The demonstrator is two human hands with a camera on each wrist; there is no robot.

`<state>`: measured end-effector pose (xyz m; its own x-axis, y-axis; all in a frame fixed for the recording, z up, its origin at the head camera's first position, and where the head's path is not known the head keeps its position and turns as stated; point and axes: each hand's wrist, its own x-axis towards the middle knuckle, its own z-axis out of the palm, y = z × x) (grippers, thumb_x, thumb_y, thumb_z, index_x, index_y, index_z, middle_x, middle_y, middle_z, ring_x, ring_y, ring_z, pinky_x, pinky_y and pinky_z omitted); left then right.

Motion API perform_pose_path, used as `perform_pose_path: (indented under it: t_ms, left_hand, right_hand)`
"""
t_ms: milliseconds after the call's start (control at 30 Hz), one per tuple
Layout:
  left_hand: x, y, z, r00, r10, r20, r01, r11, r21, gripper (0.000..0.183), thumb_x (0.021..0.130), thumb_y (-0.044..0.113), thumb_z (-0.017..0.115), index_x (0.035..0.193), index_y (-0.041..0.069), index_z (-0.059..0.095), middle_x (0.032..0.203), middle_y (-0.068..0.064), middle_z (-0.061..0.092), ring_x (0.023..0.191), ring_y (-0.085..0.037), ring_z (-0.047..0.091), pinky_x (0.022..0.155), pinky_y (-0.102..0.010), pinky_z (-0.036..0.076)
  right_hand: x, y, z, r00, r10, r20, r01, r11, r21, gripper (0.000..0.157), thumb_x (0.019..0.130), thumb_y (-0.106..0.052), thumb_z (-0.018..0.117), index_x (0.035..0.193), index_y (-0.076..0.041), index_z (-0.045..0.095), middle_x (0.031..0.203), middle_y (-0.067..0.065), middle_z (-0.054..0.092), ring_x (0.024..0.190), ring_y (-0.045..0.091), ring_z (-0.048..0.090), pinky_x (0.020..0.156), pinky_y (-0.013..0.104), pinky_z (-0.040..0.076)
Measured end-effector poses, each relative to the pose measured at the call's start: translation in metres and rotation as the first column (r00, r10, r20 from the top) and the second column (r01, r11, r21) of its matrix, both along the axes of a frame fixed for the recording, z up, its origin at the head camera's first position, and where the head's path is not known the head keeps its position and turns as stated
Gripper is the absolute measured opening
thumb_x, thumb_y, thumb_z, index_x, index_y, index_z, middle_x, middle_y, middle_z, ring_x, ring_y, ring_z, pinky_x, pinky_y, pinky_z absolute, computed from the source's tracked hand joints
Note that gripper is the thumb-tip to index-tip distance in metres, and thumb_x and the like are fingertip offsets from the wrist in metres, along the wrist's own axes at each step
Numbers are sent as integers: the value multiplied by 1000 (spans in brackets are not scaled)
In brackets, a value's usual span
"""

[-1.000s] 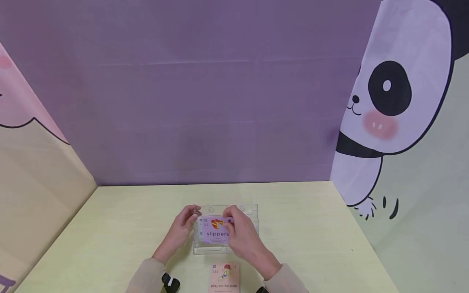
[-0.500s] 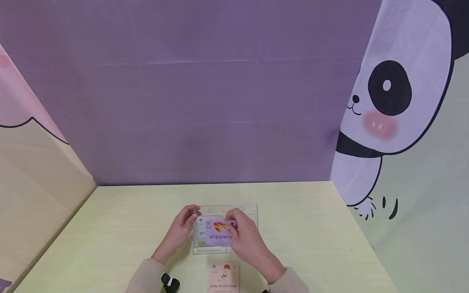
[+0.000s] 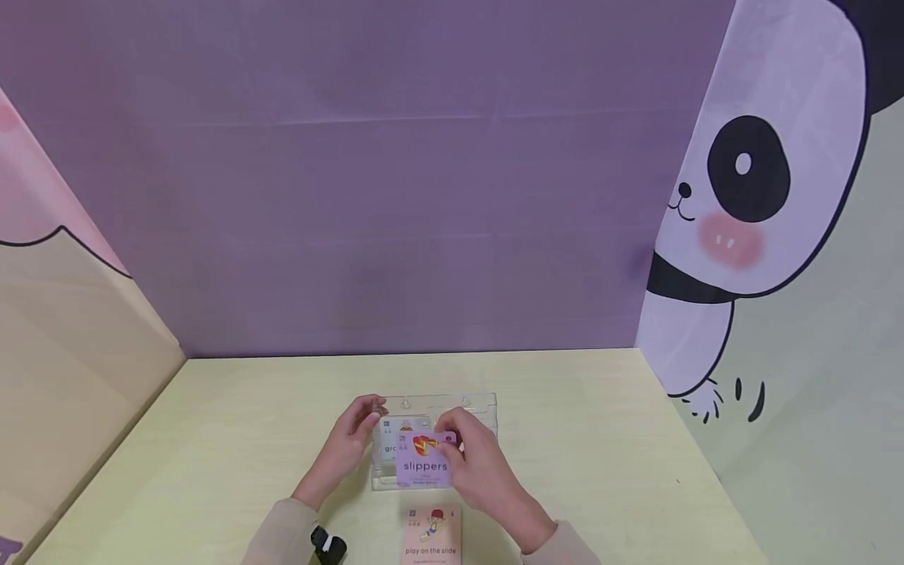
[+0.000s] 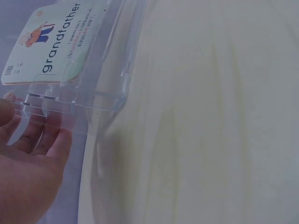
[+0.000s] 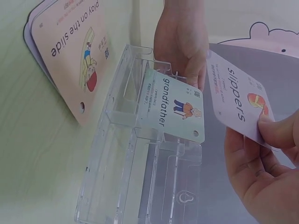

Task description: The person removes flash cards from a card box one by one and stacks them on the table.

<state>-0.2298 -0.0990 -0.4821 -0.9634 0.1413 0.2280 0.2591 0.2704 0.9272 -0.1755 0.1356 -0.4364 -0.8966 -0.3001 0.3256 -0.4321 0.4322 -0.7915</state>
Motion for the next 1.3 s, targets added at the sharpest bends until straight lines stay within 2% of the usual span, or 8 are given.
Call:
perform_pose_path:
  t_ms: [167,467,633,833,900,1067,1300]
  left_hand:
    - [-11,-4,-19,1000,9,-6,-9,1000,-23,28,100,9,46,127,3,49,119,-18,58,116,-29,53,105,-46,38]
    - [-14,-6,-23,1000,5,16,-6,1000,8,27,100,11,48,126,6,50,120,-14,58,118,-28,53,106,-47,37]
    - [-13,-5,-20,1000,1,24,-1,1000,10,28,100,9,46,127,3,48,121,-17,57,118,-30,52,106,-48,37]
    - [1,-1,5,1000,-19,22,19,1000,3,27,99,1,45,125,-5,47,120,-25,55,117,-36,52,105,-51,37]
    - [-2,-2,-1,1000,-13,20,13,1000,1,27,99,3,46,126,-3,48,120,-23,56,118,-35,52,106,-50,37]
    - [-16,-6,-25,1000,-5,5,5,1000,6,29,100,10,47,127,4,48,121,-16,58,118,-30,52,106,-48,37]
    - [-17,-6,-27,1000,-12,-9,12,999,34,28,100,9,47,127,3,48,120,-17,58,117,-31,53,105,-47,39]
  right_hand:
    - [2,1,-1,1000,-15,1,15,1000,17,21,89,2,61,101,-13,53,90,2,55,84,15,51,61,22,49]
    - [3,1,-3,999,-34,4,34,999,7,23,89,5,61,100,-14,53,89,-1,54,83,15,51,60,22,50]
    - [4,0,-4,1000,-22,16,23,1000,-4,22,89,4,61,99,-14,53,89,3,55,83,15,51,60,22,50]
    - [5,-2,-5,999,-19,50,20,1000,-18,22,89,2,61,99,-16,53,89,3,56,84,16,51,61,23,51]
    - [5,-2,-5,998,-19,60,20,1000,-16,23,90,2,61,99,-17,53,89,1,56,84,15,52,61,23,51]
    - [7,-2,-8,997,-16,77,16,1000,-3,22,90,1,60,99,-18,54,87,-3,56,82,14,53,63,23,51]
    - [10,-2,-12,998,-6,70,6,1000,1,21,90,3,61,98,-15,55,86,-1,56,81,13,52,61,22,50]
